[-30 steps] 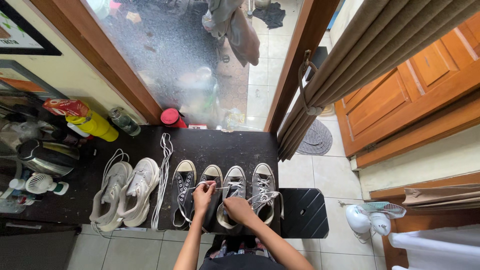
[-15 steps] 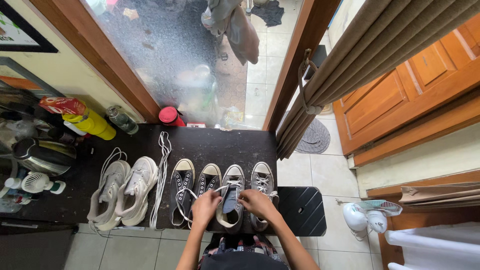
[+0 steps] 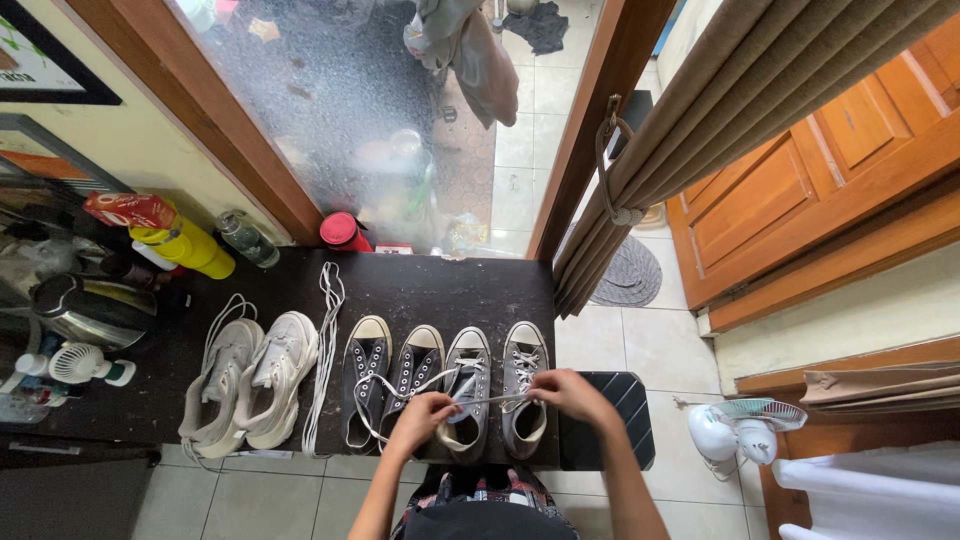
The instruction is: The person unlaces a pair of black canvas shoes and then relaces them. They remove the laces, thread them back through the eyelets, and tie the laces into a knot.
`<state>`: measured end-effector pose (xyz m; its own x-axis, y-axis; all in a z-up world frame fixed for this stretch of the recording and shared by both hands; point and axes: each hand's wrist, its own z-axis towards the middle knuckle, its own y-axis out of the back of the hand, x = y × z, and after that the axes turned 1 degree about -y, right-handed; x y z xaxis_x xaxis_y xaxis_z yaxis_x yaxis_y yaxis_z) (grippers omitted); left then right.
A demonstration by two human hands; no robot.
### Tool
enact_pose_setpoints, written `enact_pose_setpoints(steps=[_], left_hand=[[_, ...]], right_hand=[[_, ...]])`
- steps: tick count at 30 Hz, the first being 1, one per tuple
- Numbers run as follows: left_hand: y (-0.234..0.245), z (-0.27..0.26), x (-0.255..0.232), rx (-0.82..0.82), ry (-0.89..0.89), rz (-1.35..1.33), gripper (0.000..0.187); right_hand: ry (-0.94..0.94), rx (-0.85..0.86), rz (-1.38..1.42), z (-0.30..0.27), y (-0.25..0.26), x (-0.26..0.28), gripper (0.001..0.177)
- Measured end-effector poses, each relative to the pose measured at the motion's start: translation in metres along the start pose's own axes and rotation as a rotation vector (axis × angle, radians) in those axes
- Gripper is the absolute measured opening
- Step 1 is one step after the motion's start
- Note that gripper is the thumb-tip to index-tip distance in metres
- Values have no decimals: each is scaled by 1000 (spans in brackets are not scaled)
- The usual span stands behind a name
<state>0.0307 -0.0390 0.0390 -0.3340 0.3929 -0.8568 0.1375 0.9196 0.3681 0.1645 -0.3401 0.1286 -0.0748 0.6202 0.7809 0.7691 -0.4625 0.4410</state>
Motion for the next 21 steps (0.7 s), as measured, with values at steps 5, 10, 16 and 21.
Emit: enact_pose_setpoints(steps=[5,10,16,21], left_hand=[[20,6,20,-4,33,-17,18],[29,11,31,-7,-14,-68,21],[39,11,40,-11,8,-31,22],[39,13,50,-8,32,-50,22]], right_hand=[[-1,-97,59,1,28,-34,21],[-97,-235,-1,0,51,-64,20],[-148,-403,-46,-15,76,-86,22],[-289,-547,-181,-22,79,-97,25]])
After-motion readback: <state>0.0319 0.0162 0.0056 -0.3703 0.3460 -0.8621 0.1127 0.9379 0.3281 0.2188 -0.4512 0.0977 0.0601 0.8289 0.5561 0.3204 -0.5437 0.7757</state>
